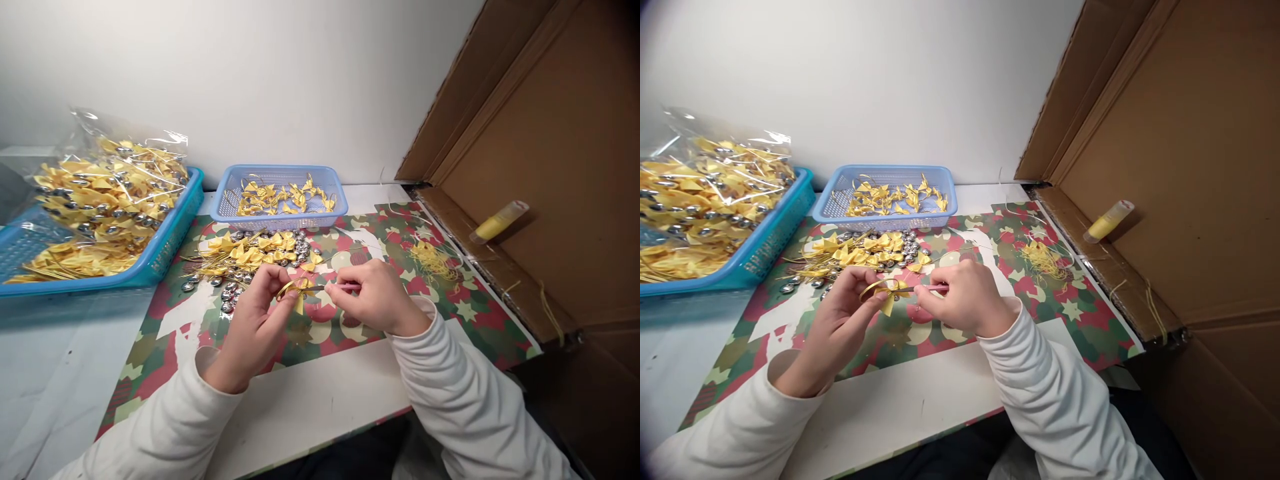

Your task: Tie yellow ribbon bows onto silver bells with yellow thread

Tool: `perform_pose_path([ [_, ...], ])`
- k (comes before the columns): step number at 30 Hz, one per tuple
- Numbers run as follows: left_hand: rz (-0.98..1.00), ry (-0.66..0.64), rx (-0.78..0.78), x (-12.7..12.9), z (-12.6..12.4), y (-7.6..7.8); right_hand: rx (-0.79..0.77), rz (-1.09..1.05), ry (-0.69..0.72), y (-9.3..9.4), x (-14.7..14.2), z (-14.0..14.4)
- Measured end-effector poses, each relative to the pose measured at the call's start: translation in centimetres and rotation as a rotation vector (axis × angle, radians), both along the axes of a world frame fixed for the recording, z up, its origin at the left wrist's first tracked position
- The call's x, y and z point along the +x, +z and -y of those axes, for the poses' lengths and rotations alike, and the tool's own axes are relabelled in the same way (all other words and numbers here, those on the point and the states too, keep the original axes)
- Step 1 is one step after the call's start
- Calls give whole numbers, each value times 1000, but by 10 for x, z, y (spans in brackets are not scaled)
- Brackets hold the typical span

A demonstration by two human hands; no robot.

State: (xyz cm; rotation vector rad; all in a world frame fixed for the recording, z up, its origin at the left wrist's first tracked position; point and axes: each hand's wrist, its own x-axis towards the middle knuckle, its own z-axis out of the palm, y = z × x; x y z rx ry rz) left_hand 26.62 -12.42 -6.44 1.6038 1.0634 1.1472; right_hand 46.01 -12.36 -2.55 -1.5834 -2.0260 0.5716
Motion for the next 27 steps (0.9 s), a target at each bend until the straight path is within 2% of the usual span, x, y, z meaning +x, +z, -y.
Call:
perform_pose_path([
  [5,22,-1,-34,1,-1,1,-41,-102,40,2,8,-2],
  [8,45,4,-79,1,-2,3,-59,-310,87,3,20,-7],
  [12,99,3,-122,2,-2,7,-64,-535,48,-3,23,-15],
  [14,125,-11,-144,2,-2,8,-102,-573,134,-11,14,-17],
  [17,142,-27,-156,3,-3,10,-202,-562,343,-26,-3,-17],
  [19,138,-31,-153,4,-3,11,-224,-572,397,-35,-11,-18],
  [22,133,-46,-154,3,-3,12,-207,-655,340,-41,-17,-21],
  [27,155,-78,-191,2,-3,9,-202,-870,141,-39,-12,-29],
])
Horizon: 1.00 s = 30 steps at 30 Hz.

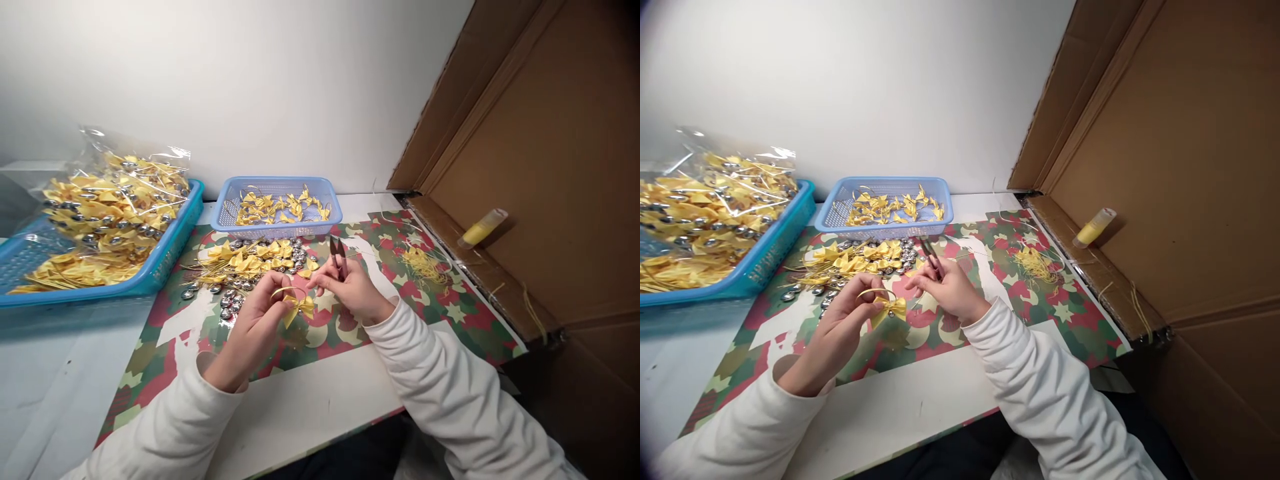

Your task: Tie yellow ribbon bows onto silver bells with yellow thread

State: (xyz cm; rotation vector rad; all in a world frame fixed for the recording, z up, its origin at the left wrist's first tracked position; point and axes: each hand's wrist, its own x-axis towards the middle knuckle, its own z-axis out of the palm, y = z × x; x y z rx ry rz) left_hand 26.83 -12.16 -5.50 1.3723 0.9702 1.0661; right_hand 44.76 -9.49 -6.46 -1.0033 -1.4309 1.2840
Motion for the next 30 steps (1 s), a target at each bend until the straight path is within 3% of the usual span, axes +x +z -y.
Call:
perform_pose_path([
  [5,15,7,-16,0,0,-2,35,-7,-130,-1,10,-8],
  [7,14,9,-13,0,0,-1,41,-15,-28,-1,11,-6],
  [10,23,11,1,-1,0,-1,-40,-28,281,-1,6,0],
  [12,29,6,2,-1,0,-1,-91,-18,377,-2,2,4],
  [20,-2,-62,-18,-1,1,1,-8,-76,167,-2,1,3],
  [30,14,-91,-14,-1,0,0,103,-21,55,-5,3,2],
])
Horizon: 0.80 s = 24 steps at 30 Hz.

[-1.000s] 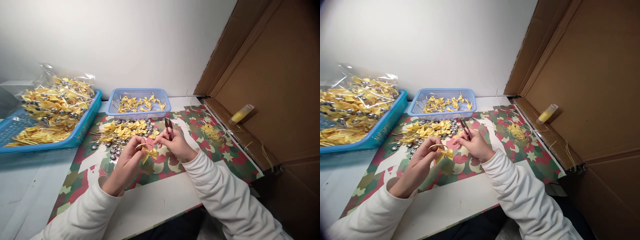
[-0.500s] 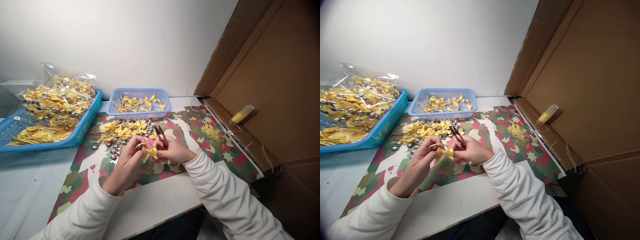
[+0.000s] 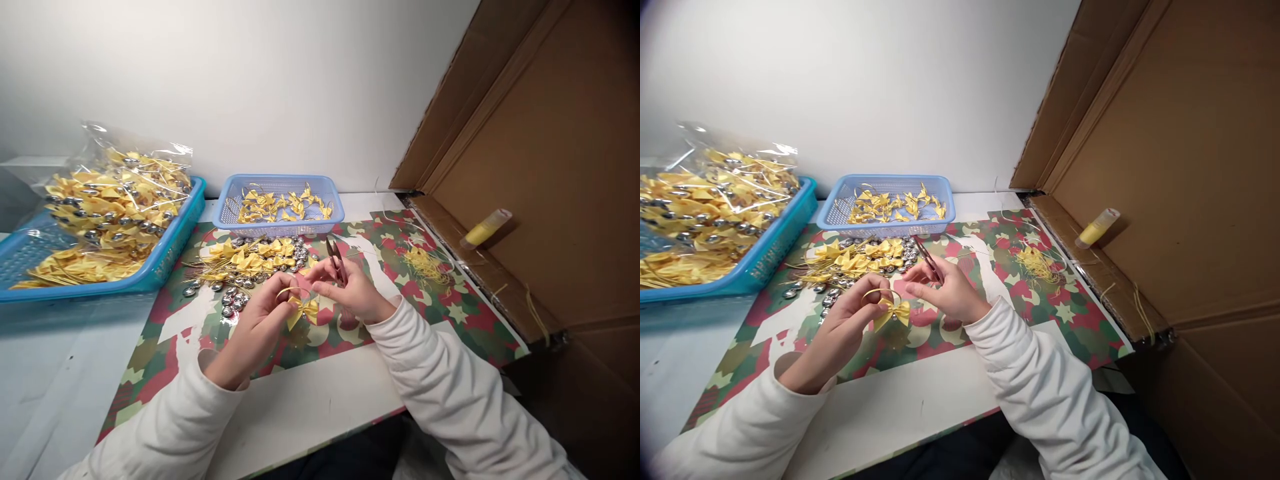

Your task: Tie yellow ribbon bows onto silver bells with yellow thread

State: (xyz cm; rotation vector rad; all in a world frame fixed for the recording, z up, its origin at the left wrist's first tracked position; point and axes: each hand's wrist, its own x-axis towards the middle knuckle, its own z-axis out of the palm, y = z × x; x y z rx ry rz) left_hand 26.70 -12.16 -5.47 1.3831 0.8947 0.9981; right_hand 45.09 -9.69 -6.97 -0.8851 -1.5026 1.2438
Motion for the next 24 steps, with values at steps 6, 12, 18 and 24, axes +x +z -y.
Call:
perform_pose_path([
  [6,-3,21,33,1,1,0,115,260,32,23,19,14],
  [12,-59,69,173,-1,5,-3,256,751,-18,45,19,30],
  [18,-79,103,342,-4,8,-11,340,918,-192,49,20,34],
  [24,-158,131,528,-5,8,-12,365,950,-209,49,17,37],
])
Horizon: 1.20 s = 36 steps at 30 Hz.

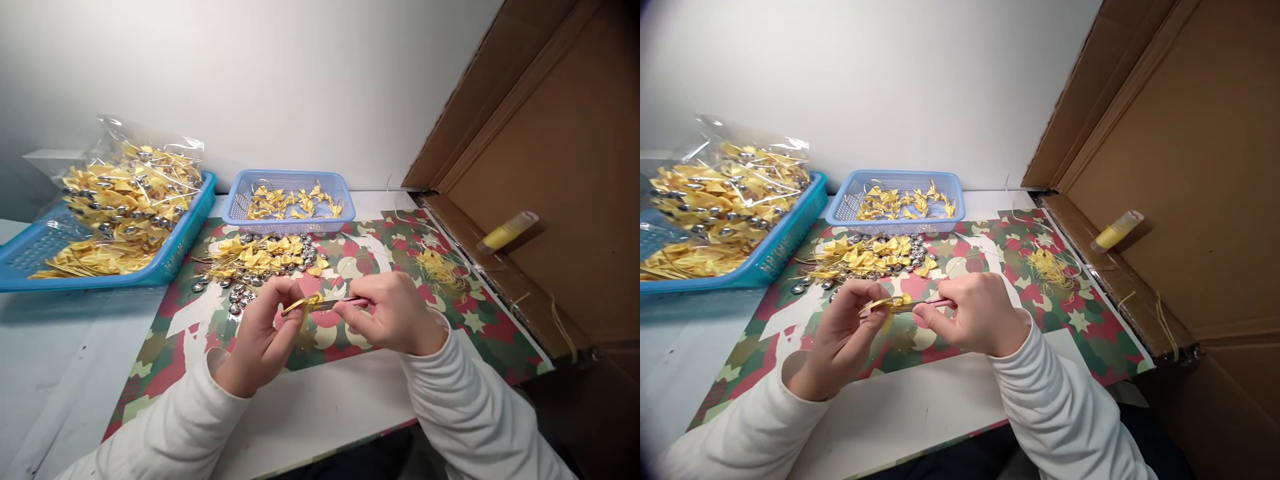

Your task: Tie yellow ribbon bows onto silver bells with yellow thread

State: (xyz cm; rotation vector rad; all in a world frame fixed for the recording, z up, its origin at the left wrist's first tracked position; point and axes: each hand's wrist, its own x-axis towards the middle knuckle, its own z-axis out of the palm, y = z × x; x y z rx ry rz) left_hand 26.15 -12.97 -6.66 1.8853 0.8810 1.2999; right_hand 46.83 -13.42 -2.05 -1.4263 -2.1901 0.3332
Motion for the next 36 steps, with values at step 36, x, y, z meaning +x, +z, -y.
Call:
perform_pose_path([
  [36,-127,60,180,-1,0,2,9,-63,18,-3,-2,-2],
])
